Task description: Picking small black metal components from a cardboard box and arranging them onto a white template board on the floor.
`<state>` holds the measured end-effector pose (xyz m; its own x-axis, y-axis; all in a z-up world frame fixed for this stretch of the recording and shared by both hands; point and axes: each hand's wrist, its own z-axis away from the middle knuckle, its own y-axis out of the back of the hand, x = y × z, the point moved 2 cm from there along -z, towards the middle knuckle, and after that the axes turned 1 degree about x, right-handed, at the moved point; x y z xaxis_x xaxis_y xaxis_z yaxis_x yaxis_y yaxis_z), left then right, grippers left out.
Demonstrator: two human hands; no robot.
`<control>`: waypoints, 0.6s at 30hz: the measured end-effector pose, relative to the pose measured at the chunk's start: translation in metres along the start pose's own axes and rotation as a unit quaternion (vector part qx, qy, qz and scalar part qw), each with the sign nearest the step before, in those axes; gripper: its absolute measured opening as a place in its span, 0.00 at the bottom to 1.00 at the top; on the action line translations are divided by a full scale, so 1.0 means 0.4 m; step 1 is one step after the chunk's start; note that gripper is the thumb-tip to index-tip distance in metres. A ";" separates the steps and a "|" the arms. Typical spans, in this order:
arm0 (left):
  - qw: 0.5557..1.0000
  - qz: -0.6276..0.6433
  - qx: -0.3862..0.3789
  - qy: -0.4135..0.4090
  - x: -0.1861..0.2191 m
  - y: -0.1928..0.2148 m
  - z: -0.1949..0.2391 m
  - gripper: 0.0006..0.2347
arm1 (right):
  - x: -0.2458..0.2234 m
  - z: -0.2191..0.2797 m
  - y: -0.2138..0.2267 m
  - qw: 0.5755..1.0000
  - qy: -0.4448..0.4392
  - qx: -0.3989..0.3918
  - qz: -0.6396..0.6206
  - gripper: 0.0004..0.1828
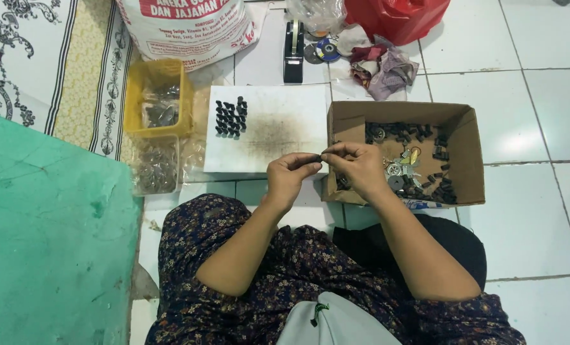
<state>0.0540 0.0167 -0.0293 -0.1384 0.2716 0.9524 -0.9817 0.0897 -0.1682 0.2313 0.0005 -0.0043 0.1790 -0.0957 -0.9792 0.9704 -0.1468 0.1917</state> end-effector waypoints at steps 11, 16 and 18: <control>0.998 0.054 0.000 0.012 -0.033 0.007 -0.003 0.10 | -0.053 0.010 -0.016 0.991 0.054 -0.012 0.123 0.06; 0.998 0.065 -0.001 0.010 -0.037 0.013 -0.005 0.09 | -0.072 0.010 -0.022 0.986 0.059 -0.022 0.155 0.06; 0.997 0.071 0.006 0.019 -0.039 0.018 -0.006 0.10 | -0.090 0.013 -0.031 0.979 0.082 -0.038 0.182 0.05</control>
<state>0.0495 0.0154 -0.0460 -0.2712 0.3161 0.9091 -0.9540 0.0373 -0.2975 0.2120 0.0005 0.0288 0.5325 0.0326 -0.8458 0.8458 -0.0582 0.5303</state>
